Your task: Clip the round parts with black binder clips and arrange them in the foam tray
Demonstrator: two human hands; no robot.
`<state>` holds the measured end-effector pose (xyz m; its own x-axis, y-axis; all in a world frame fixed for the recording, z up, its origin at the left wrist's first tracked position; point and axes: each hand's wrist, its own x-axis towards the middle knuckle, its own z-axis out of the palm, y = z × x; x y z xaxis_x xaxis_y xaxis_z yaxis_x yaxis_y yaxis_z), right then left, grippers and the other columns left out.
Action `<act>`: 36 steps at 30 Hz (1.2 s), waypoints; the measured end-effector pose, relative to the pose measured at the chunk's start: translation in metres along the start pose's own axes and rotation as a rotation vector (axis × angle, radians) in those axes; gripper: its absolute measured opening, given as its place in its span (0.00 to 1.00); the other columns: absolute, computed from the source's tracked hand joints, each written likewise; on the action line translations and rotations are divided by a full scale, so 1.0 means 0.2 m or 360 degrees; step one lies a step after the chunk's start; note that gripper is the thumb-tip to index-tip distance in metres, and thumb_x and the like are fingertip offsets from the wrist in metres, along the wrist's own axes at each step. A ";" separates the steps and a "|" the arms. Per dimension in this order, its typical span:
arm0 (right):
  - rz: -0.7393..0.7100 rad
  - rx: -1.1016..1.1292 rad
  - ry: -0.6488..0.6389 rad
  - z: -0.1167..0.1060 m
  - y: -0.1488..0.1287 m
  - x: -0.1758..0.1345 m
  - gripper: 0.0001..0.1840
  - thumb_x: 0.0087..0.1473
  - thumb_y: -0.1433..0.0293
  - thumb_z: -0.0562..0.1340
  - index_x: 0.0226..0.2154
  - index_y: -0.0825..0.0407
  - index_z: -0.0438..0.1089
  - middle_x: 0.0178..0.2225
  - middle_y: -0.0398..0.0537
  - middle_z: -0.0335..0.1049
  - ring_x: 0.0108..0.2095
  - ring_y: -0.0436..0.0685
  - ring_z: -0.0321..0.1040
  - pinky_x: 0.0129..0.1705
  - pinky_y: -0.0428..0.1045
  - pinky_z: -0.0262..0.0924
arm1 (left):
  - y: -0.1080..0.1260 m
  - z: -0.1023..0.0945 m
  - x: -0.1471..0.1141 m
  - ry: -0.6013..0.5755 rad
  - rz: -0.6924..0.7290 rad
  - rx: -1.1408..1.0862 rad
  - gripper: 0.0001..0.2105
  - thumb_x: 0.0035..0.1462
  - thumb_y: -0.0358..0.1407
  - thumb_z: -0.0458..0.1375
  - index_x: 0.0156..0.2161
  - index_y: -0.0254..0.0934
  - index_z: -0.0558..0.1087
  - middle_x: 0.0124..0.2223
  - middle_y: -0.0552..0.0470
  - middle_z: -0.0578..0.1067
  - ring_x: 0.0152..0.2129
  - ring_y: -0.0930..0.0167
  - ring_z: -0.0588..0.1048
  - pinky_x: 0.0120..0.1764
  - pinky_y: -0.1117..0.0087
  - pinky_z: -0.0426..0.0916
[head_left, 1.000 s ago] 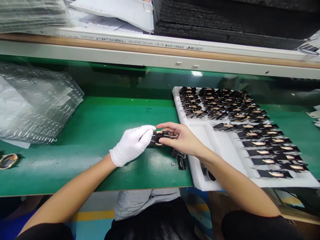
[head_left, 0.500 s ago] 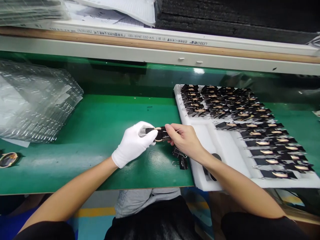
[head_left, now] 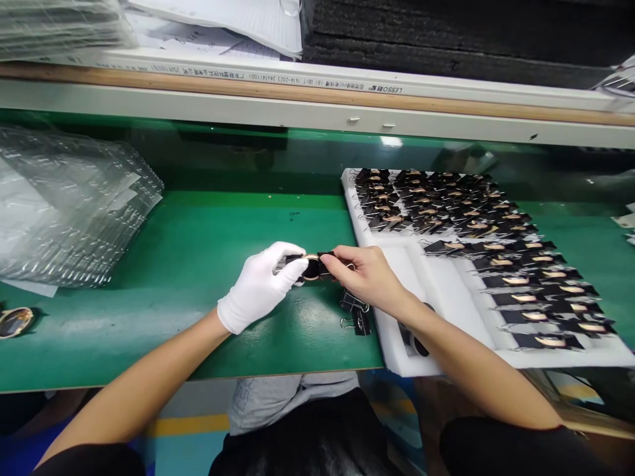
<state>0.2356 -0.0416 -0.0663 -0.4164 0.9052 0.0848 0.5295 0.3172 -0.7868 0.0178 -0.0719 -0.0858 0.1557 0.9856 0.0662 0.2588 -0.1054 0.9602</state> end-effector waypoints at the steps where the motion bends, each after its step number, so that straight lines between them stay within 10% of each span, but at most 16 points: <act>1: -0.0023 -0.0025 0.0007 0.00 0.00 0.00 0.25 0.65 0.56 0.59 0.20 0.52 0.65 0.18 0.38 0.59 0.20 0.47 0.54 0.24 0.48 0.42 | -0.01 0.00 0.00 0.0011 0.0017 0.0046 0.15 0.65 0.47 0.59 0.46 0.39 0.75 0.40 0.53 0.80 0.28 0.74 0.80 0.32 0.73 0.76; 5: -0.0046 -0.0108 -0.0018 -0.03 -0.01 0.01 0.24 0.66 0.56 0.58 0.23 0.52 0.70 0.19 0.39 0.62 0.21 0.49 0.56 0.24 0.48 0.46 | -0.02 -0.01 0.01 0.0022 0.0076 0.0210 0.15 0.66 0.47 0.57 0.47 0.39 0.75 0.41 0.53 0.81 0.29 0.73 0.80 0.34 0.71 0.76; 11: -0.0382 -0.0138 -0.0209 -0.08 -0.05 -0.01 0.24 0.63 0.61 0.66 0.58 0.49 0.71 0.50 0.52 0.76 0.48 0.61 0.73 0.50 0.53 0.65 | -0.02 -0.01 -0.02 -0.0047 0.0316 0.0694 0.17 0.72 0.42 0.48 0.56 0.40 0.72 0.56 0.47 0.78 0.52 0.65 0.78 0.56 0.62 0.73; 16: -0.0404 -0.0208 -0.0274 -0.20 -0.09 -0.12 0.14 0.66 0.72 0.61 0.52 0.50 0.74 0.43 0.51 0.77 0.44 0.59 0.74 0.48 0.53 0.66 | -0.10 -0.02 -0.06 -0.0193 0.0597 0.0661 0.27 0.70 0.42 0.51 0.70 0.41 0.55 0.58 0.42 0.76 0.51 0.63 0.79 0.56 0.57 0.74; 25: -0.0187 -0.0646 0.0223 -0.93 0.36 -0.40 0.10 0.61 0.61 0.65 0.41 0.48 0.79 0.45 0.54 0.73 0.47 0.63 0.72 0.53 0.59 0.66 | -0.11 -0.03 -0.03 0.0037 0.0573 0.0488 0.23 0.71 0.38 0.50 0.68 0.44 0.61 0.57 0.45 0.76 0.48 0.64 0.80 0.53 0.55 0.76; 36: -0.0078 -0.0906 0.0357 -0.94 0.73 -0.45 0.11 0.62 0.60 0.64 0.40 0.47 0.80 0.55 0.57 0.72 0.58 0.68 0.67 0.63 0.67 0.54 | -0.10 -0.02 0.00 0.0029 0.0479 0.0584 0.20 0.71 0.39 0.49 0.65 0.41 0.65 0.56 0.44 0.77 0.47 0.65 0.81 0.52 0.56 0.76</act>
<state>0.4891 -0.0237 -0.0744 -0.3175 0.9036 0.2877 0.8511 0.4053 -0.3337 0.0088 -0.0686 -0.1044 0.2597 0.9059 0.3345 0.5249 -0.4231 0.7385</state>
